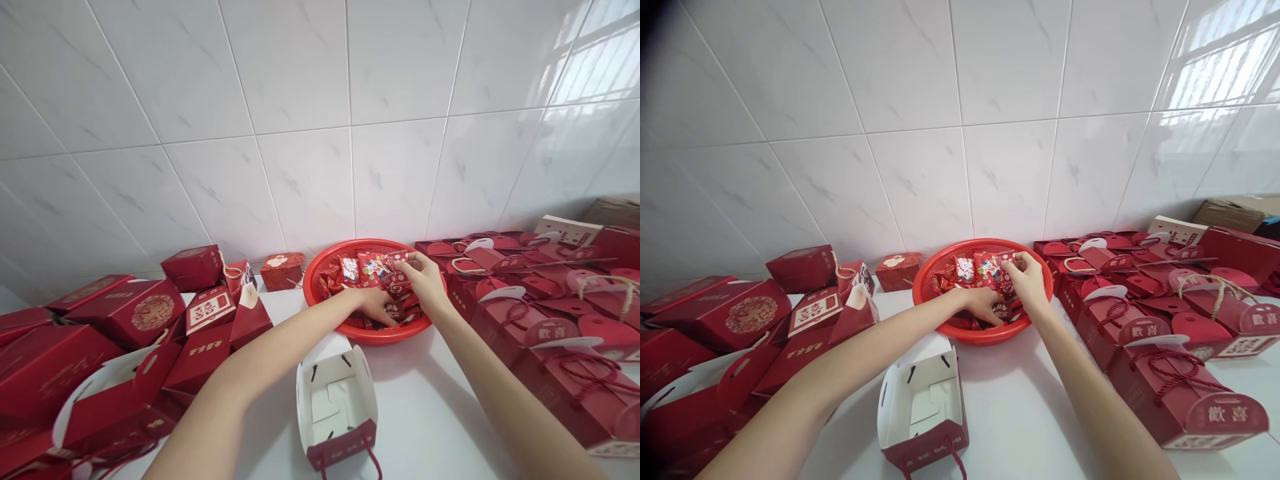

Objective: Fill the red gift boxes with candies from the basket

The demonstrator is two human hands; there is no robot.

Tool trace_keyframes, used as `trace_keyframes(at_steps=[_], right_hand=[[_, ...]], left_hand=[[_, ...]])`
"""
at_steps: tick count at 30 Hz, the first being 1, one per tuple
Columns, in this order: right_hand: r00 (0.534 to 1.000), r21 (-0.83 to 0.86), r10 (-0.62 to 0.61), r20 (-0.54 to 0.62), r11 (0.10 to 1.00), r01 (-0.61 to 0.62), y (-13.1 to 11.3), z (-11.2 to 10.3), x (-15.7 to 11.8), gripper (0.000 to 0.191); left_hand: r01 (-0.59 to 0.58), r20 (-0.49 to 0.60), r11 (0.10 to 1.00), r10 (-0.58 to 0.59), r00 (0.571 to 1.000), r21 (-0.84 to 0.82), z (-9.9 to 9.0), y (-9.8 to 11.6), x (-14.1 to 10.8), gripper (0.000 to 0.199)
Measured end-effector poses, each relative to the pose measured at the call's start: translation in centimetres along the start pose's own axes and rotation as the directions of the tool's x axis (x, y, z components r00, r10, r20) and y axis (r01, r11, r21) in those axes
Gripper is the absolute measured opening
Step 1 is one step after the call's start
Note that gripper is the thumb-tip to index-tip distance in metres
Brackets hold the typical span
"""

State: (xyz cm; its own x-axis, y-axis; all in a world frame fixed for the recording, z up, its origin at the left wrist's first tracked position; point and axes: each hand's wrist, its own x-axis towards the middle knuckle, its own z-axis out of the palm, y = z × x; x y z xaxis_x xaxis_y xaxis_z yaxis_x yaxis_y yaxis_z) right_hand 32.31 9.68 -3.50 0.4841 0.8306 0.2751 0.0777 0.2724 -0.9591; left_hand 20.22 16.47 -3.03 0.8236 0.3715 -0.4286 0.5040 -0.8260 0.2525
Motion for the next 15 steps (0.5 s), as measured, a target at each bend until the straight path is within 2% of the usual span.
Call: trace_keyframes(at_steps=[3,6,9,12,15], right_hand=[[1.000,0.020,0.001,-0.012,1.000,0.000,0.05,-0.01,0.03,0.032],[1.000,0.035,0.003,-0.006,0.999,-0.003,0.08,-0.05,0.07,0.033],[1.000,0.020,-0.003,0.000,1.000,0.003,0.10,-0.12,0.10,0.031],[1.000,0.011,-0.008,-0.010,1.000,0.008,0.03,-0.13,0.07,0.029],[1.000,0.018,-0.004,-0.011,1.000,0.004,-0.13,-0.08,0.01,0.029]], left_hand=[[0.001,-0.002,1.000,-0.001,1.000,-0.020,-0.09,0.19,0.10,0.033],[-0.029,0.003,0.993,0.030,1.000,-0.116,-0.16,0.33,0.02,0.027],[-0.059,0.002,0.982,0.060,0.998,-0.182,-0.23,0.49,-0.28,0.034],[-0.078,0.008,0.980,0.081,0.997,-0.182,-0.32,0.54,-0.58,0.045],[-0.086,0.035,0.979,0.094,0.995,-0.184,-0.53,0.49,-0.76,0.040]])
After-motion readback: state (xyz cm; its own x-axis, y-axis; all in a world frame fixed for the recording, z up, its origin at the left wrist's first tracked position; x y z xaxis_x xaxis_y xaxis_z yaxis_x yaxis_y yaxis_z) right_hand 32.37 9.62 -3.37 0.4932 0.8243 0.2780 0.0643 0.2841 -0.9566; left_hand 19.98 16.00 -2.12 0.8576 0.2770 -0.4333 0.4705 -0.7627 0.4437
